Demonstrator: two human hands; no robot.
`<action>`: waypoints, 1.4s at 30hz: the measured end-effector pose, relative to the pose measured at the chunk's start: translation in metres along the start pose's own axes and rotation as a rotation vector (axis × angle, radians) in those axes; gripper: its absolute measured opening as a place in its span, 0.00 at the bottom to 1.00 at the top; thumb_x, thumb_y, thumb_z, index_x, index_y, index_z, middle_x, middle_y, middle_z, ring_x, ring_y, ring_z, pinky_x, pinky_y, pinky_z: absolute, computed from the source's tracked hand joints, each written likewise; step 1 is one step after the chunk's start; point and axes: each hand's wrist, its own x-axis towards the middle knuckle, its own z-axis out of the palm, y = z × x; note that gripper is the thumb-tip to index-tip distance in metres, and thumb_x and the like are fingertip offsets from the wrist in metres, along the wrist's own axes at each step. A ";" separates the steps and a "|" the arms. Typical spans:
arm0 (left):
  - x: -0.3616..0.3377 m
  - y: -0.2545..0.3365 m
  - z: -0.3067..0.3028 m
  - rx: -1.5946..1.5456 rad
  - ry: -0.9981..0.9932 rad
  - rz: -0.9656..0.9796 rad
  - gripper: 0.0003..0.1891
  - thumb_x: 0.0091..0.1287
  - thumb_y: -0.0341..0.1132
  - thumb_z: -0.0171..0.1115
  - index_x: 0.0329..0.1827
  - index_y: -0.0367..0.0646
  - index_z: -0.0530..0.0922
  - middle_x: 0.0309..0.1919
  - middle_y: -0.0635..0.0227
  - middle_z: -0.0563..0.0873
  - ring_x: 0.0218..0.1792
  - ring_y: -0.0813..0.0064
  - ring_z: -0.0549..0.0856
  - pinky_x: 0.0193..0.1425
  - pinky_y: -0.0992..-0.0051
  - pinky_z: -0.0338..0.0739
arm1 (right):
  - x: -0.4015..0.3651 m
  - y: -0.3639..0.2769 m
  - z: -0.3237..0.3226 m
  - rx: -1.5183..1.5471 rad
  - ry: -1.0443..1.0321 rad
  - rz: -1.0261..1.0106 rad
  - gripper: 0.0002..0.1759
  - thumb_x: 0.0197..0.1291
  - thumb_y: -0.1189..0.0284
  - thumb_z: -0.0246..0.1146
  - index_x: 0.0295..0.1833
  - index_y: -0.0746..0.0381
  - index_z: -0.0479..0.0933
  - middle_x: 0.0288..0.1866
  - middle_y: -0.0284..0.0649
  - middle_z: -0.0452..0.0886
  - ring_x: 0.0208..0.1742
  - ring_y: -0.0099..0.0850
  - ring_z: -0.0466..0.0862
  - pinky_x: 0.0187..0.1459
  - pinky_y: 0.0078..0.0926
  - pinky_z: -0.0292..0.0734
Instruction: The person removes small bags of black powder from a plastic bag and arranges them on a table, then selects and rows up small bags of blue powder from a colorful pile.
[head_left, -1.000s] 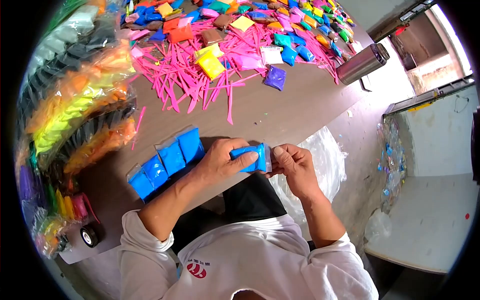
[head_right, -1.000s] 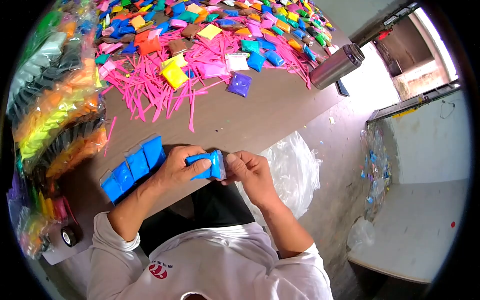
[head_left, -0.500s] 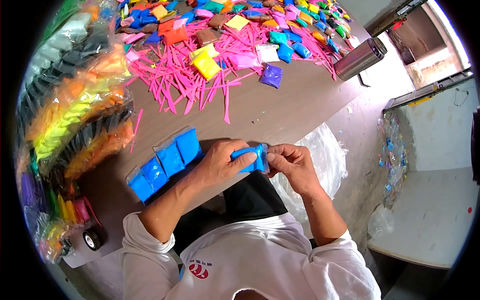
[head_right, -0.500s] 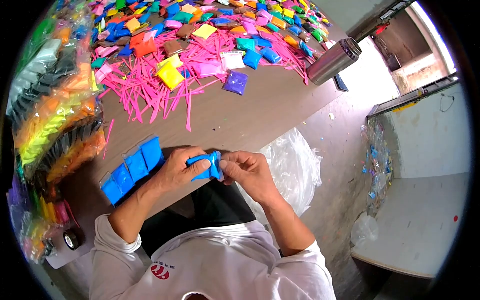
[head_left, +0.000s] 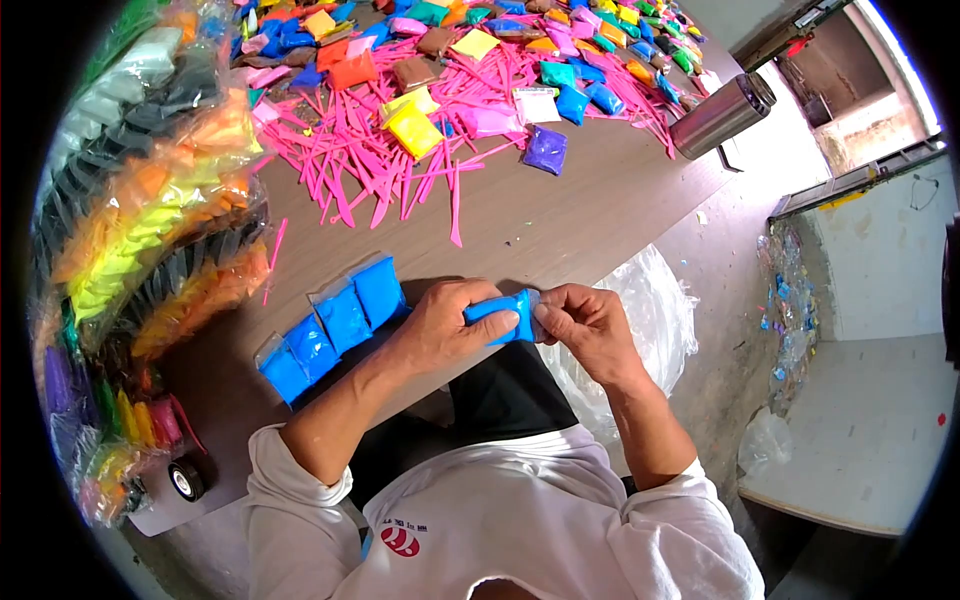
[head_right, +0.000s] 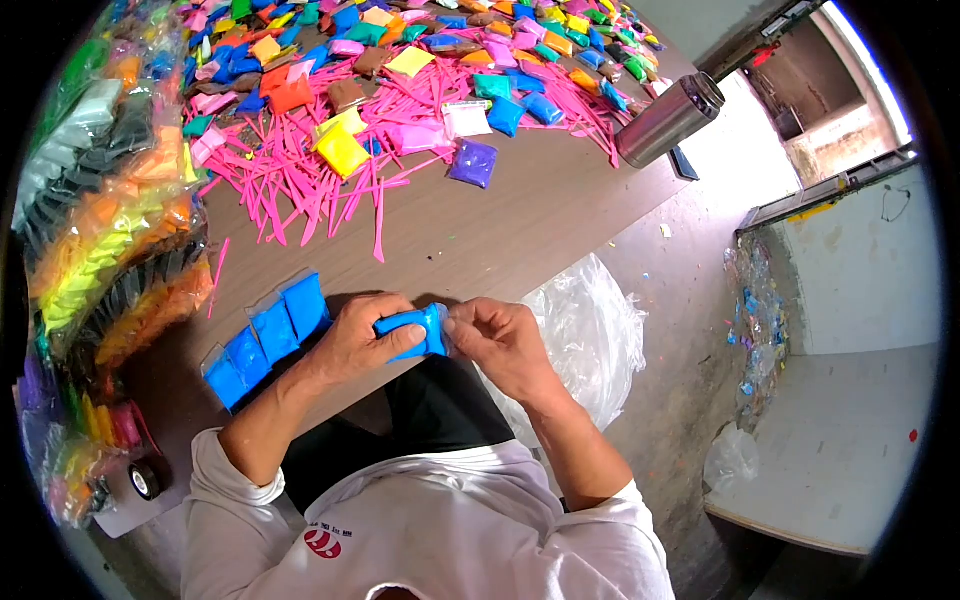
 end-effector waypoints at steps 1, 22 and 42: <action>0.000 0.000 0.000 -0.024 0.001 -0.008 0.20 0.68 0.47 0.69 0.37 0.34 0.81 0.27 0.58 0.82 0.30 0.68 0.80 0.37 0.65 0.74 | 0.000 0.000 0.002 0.002 0.026 -0.007 0.09 0.71 0.72 0.65 0.43 0.70 0.82 0.32 0.33 0.82 0.33 0.19 0.79 0.37 0.18 0.77; 0.000 0.006 -0.002 -0.051 -0.012 0.004 0.22 0.73 0.50 0.62 0.36 0.34 0.78 0.23 0.57 0.77 0.26 0.65 0.74 0.35 0.63 0.72 | 0.010 0.016 0.007 0.190 -0.024 -0.060 0.12 0.70 0.68 0.67 0.48 0.67 0.82 0.37 0.32 0.84 0.38 0.21 0.79 0.43 0.20 0.75; 0.001 0.000 0.003 0.040 0.002 0.016 0.25 0.73 0.52 0.62 0.32 0.34 0.75 0.23 0.52 0.75 0.27 0.56 0.74 0.36 0.59 0.71 | 0.011 0.012 0.001 0.158 -0.037 -0.025 0.07 0.69 0.73 0.66 0.43 0.65 0.79 0.36 0.32 0.80 0.37 0.20 0.78 0.40 0.19 0.74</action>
